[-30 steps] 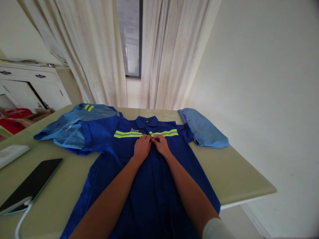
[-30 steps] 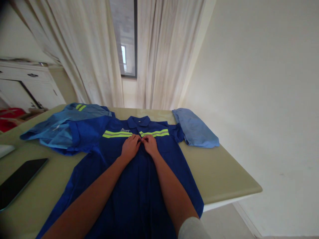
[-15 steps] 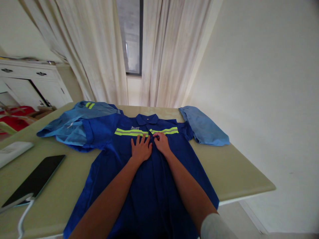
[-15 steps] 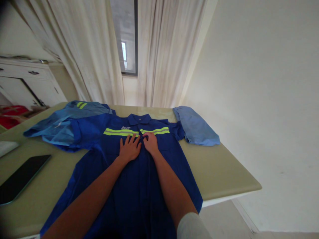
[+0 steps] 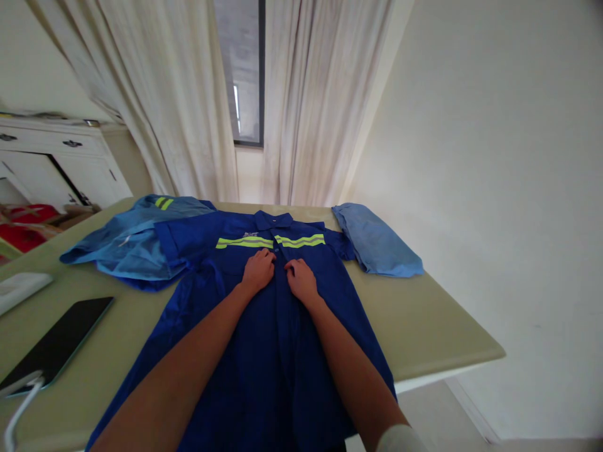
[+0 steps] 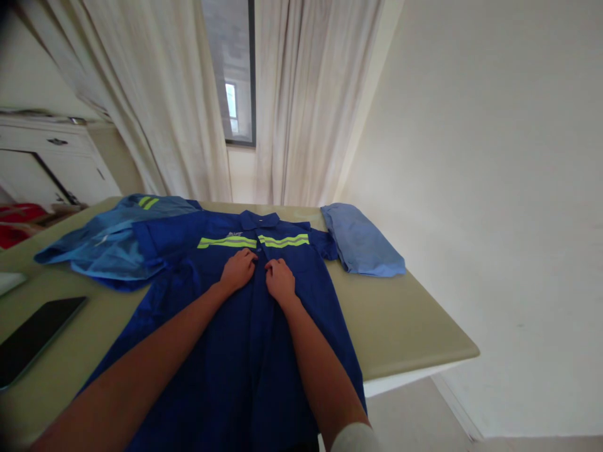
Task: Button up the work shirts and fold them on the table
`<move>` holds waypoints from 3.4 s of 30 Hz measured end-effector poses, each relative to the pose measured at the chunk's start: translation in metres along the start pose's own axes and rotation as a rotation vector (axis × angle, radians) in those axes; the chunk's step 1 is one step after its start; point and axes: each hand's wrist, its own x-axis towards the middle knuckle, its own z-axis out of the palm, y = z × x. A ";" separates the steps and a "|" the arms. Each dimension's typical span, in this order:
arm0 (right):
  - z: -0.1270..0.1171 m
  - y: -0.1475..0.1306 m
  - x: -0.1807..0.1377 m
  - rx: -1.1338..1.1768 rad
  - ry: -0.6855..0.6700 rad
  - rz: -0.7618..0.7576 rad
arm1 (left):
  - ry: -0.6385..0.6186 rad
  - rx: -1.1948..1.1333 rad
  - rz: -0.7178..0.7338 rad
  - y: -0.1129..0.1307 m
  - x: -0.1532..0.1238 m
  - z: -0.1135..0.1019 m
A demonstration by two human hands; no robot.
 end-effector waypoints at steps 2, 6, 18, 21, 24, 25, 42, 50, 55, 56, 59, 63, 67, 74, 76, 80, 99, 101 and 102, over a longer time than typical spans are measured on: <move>-0.001 0.002 0.001 0.032 -0.008 -0.012 | -0.012 -0.023 -0.024 0.003 -0.012 -0.001; -0.007 0.001 -0.001 0.070 -0.047 -0.045 | 0.035 -0.080 -0.105 0.003 -0.034 -0.001; -0.002 -0.007 -0.012 -0.071 -0.055 -0.085 | 0.082 -0.406 -0.008 -0.001 -0.038 0.004; -0.003 -0.002 -0.007 -0.031 -0.008 -0.048 | 0.106 -0.232 -0.053 0.000 -0.040 0.002; -0.004 0.008 -0.001 0.058 0.026 -0.010 | 0.033 -0.176 0.015 0.001 -0.042 0.000; -0.005 0.011 0.001 0.087 0.040 0.002 | 0.015 -0.178 0.050 0.002 -0.043 0.001; -0.005 0.014 -0.002 0.109 0.088 -0.048 | -0.010 -0.362 0.201 0.001 -0.040 0.006; -0.004 0.007 -0.003 0.103 0.027 -0.045 | -0.023 -0.426 0.161 0.006 -0.042 0.002; -0.006 0.001 -0.006 0.060 0.025 -0.017 | -0.014 -0.440 0.201 0.006 -0.041 0.004; -0.006 0.000 -0.006 0.045 0.018 -0.012 | -0.009 -0.430 0.205 0.005 -0.041 0.005; -0.006 -0.002 -0.008 -0.011 -0.006 -0.008 | 0.006 -0.373 0.206 0.006 -0.041 0.007; -0.004 0.000 -0.006 -0.087 0.009 -0.013 | 0.013 -0.337 0.210 0.008 -0.042 0.005; -0.002 0.005 0.000 -0.033 0.039 -0.079 | 0.016 -0.335 0.198 0.010 -0.043 0.003; 0.009 0.011 0.008 0.218 0.015 -0.248 | 0.068 -0.295 0.131 0.008 -0.042 0.005; 0.011 0.012 0.008 0.221 0.008 -0.241 | 0.051 -0.277 0.160 0.008 -0.042 0.006; 0.010 0.013 0.008 0.201 0.042 -0.184 | 0.039 -0.238 0.142 0.008 -0.040 0.006; 0.003 0.008 0.006 0.087 0.055 -0.149 | 0.008 -0.112 0.031 0.016 -0.042 -0.003; 0.002 0.007 0.006 0.070 0.043 -0.116 | -0.004 -0.105 0.016 0.017 -0.042 -0.004; 0.001 0.006 0.005 0.060 0.042 -0.099 | -0.015 -0.100 0.008 0.017 -0.042 -0.005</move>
